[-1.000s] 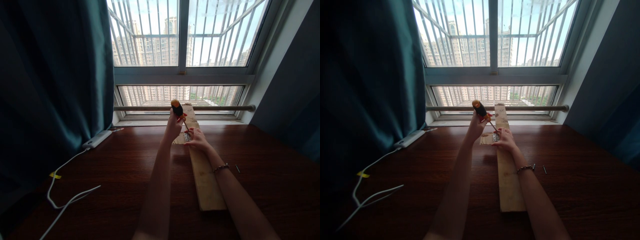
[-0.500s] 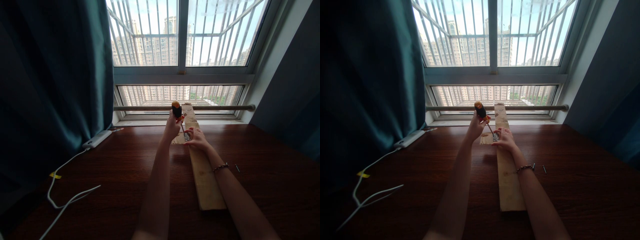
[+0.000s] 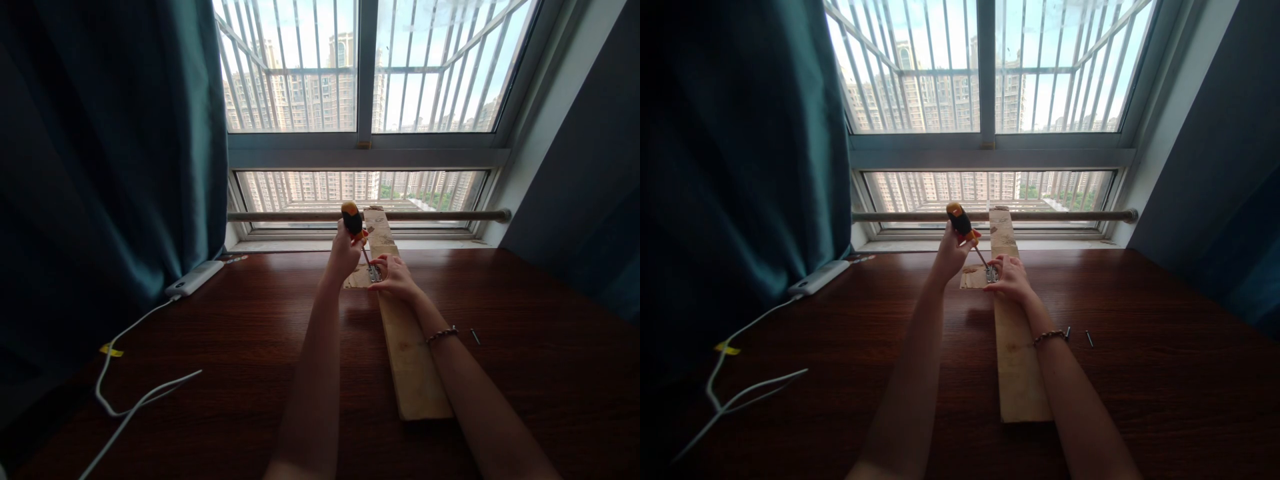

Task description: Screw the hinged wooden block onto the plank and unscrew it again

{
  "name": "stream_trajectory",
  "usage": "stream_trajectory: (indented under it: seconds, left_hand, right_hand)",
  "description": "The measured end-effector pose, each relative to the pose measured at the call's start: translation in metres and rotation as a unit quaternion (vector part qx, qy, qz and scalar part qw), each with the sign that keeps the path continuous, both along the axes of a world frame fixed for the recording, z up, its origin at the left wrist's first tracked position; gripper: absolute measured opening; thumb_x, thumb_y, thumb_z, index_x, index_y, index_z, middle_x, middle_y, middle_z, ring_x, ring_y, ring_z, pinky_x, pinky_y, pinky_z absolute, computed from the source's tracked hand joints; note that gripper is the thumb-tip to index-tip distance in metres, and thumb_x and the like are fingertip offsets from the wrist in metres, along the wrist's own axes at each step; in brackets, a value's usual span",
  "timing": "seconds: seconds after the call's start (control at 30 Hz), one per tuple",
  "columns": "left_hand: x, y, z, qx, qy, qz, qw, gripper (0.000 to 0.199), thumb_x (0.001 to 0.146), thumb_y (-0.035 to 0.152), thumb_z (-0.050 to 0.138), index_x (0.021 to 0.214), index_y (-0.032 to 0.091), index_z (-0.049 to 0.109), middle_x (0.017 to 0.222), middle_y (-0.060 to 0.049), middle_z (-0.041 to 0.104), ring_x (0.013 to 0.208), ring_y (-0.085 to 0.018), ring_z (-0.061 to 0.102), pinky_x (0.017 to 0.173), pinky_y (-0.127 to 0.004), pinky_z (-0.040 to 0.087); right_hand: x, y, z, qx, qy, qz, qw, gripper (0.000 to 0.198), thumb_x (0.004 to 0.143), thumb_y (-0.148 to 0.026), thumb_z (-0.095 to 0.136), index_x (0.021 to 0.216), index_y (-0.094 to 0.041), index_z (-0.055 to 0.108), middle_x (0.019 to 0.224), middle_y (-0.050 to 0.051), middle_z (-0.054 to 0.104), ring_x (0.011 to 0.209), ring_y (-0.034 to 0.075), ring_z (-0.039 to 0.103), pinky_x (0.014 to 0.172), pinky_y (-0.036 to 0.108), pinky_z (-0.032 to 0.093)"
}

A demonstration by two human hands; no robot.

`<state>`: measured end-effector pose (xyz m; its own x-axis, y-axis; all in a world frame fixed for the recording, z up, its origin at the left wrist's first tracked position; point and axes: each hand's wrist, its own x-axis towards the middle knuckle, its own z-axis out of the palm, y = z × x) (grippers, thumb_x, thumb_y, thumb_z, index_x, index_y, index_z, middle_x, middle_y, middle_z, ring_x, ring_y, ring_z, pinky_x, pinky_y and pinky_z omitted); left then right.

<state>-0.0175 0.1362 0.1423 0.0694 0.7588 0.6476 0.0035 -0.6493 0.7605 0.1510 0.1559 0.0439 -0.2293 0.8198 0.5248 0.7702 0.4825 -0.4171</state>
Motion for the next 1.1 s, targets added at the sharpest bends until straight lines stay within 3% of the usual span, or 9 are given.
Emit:
stream_trajectory:
  seconds: [0.5,0.7,0.93,1.1]
  left_hand:
    - [0.000,0.008,-0.008,0.017,0.016,0.020,1.000,0.033,0.069,0.005,0.055,0.095,0.018,0.040,0.082,-0.004,0.059,0.080,-0.016,0.060,0.073,-0.031,0.048]
    - [0.003,0.011,-0.014,0.033,0.031,0.046,0.998,0.035,0.068,0.018,0.065,0.097,0.018,0.045,0.082,-0.002,0.061,0.076,-0.016,0.061,0.070,-0.029,0.048]
    - [0.001,0.006,-0.009,0.055,0.097,0.151,0.982,0.031,0.060,0.026,0.073,0.086,0.019,0.057,0.081,-0.003,0.063,0.077,-0.018,0.059,0.069,-0.030,0.047]
    - [0.000,0.001,-0.004,0.021,0.075,0.089,0.993,0.029,0.062,0.018,0.070,0.087,0.019,0.055,0.081,-0.003,0.063,0.076,-0.017,0.060,0.071,-0.029,0.047]
  right_hand:
    - [0.000,-0.001,0.002,-0.002,-0.007,-0.003,1.000,0.068,0.048,-0.052,0.075,0.104,-0.023,0.051,0.113,0.004,0.056,0.105,0.026,0.048,0.092,0.040,0.034]
    - [-0.001,0.000,0.000,0.004,-0.009,-0.003,1.000,0.067,0.048,-0.051,0.076,0.104,-0.023,0.051,0.113,0.004,0.056,0.104,0.026,0.048,0.091,0.040,0.034]
    - [-0.001,-0.001,0.002,0.003,-0.009,-0.005,1.000,0.066,0.048,-0.050,0.076,0.103,-0.024,0.051,0.113,0.004,0.055,0.105,0.026,0.047,0.092,0.041,0.034]
    - [-0.002,-0.002,0.002,-0.004,-0.004,-0.008,1.000,0.065,0.048,-0.050,0.076,0.102,-0.023,0.051,0.112,0.004,0.057,0.103,0.026,0.049,0.091,0.041,0.035]
